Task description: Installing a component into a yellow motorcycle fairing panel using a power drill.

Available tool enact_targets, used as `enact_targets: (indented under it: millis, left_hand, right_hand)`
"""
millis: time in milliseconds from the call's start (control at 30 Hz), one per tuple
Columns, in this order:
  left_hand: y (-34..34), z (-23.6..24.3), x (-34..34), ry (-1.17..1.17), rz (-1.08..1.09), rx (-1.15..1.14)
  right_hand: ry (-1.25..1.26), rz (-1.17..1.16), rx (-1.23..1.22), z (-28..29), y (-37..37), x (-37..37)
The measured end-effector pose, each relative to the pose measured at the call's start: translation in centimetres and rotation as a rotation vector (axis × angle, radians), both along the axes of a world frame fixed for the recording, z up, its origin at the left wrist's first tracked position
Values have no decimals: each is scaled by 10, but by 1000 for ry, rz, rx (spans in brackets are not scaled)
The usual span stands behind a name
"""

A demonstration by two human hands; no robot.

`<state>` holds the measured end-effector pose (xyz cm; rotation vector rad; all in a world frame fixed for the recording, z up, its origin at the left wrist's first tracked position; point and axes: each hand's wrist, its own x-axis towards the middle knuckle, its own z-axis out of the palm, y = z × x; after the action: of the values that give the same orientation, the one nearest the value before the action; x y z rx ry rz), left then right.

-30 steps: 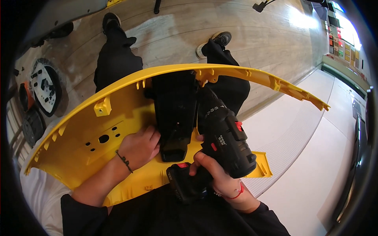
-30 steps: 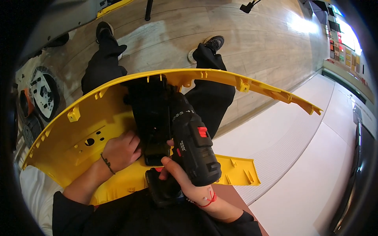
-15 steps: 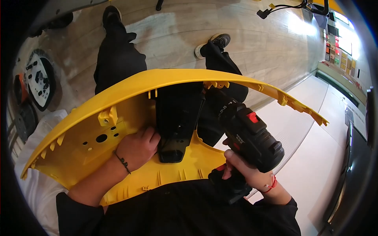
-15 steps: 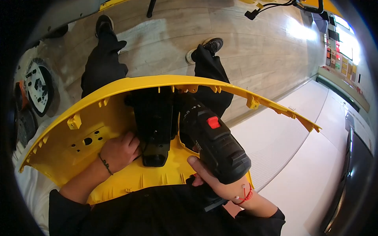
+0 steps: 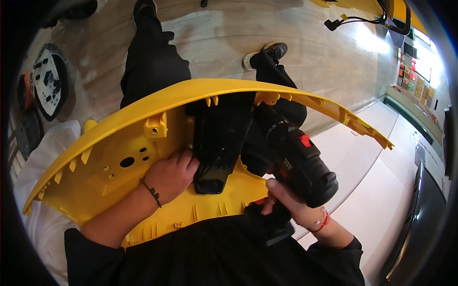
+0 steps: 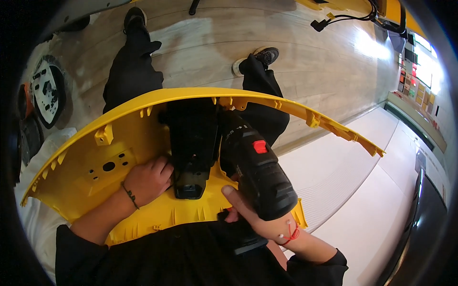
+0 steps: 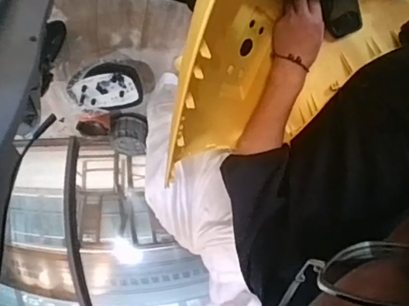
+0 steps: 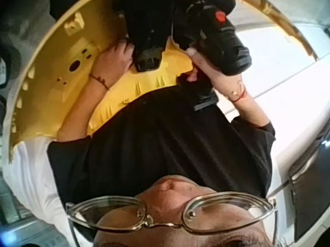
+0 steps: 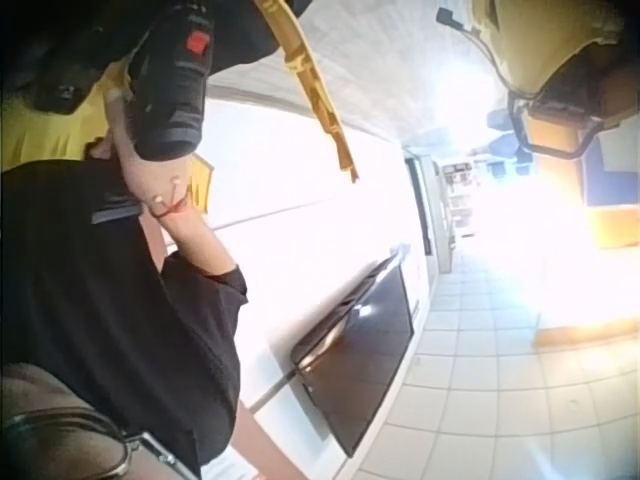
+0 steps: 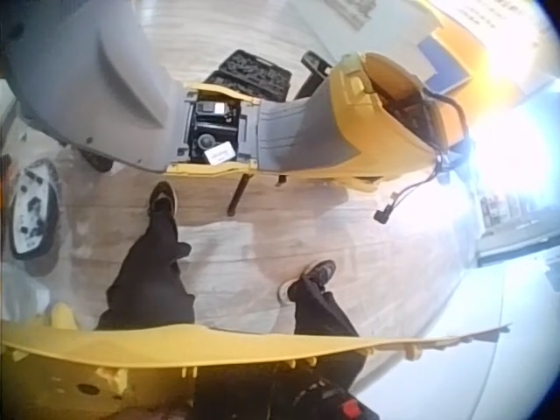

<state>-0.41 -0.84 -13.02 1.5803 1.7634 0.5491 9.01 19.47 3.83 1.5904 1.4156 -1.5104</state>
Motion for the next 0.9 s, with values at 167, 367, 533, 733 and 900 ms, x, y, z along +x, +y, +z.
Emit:
enact_targets:
  millis: [167,367,533,733,900]
  left_hand:
    - [2,-2,0,-14,-5,-7]
    - [4,1,0,-2,6,10]
    - [1,0,0,17,8,14]
    - [2,-3,4,35,19,20]
    - [1,-3,4,24,16,25]
  right_hand:
    - [27,-60,10,-3,-2,2]
    - [-23,21,-35,-4,9,5]
    - [22,-6,-41,-6,7,7]
    - [41,-102,-3,-9,-1,6]
    - [52,-120,-22,-10,-3,9]
